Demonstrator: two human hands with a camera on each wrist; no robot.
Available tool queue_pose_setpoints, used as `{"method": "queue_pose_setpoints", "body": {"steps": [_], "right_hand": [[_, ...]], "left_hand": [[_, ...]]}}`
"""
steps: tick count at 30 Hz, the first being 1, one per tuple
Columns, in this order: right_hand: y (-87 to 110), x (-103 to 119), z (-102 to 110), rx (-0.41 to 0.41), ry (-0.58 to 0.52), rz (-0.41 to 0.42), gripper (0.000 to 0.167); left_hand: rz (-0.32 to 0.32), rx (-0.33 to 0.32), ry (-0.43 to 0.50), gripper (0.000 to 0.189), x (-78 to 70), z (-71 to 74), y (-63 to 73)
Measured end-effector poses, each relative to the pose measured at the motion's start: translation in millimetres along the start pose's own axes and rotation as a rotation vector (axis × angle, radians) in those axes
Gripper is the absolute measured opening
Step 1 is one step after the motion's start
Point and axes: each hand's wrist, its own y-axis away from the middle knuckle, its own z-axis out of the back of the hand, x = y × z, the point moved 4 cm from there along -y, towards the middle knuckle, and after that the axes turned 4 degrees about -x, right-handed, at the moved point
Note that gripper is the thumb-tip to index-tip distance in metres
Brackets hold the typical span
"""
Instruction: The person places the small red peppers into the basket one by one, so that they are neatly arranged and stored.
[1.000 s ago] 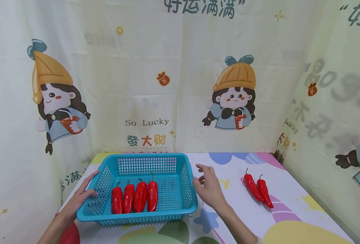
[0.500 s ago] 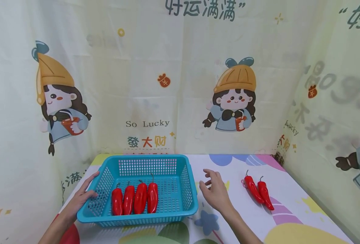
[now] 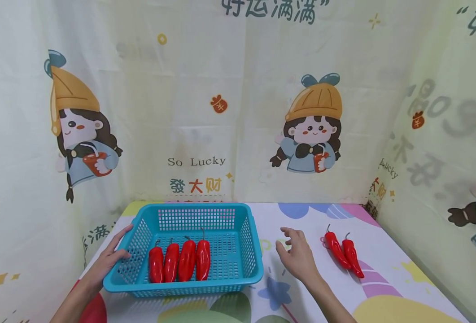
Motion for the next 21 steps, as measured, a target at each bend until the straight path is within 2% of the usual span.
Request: {"method": "queue_pose_setpoints", "body": {"steps": [18,21], "right_hand": [[-2.0,-36,25,-0.044,0.064,0.009,0.049],[-2.0,-41,29,-0.073,0.079,0.027,0.047]], "left_hand": [[0.000,0.007,-0.008,0.086,0.0,0.9,-1.1],[0.001,0.006,-0.013,0.085,0.6,1.4,-1.6]]}}
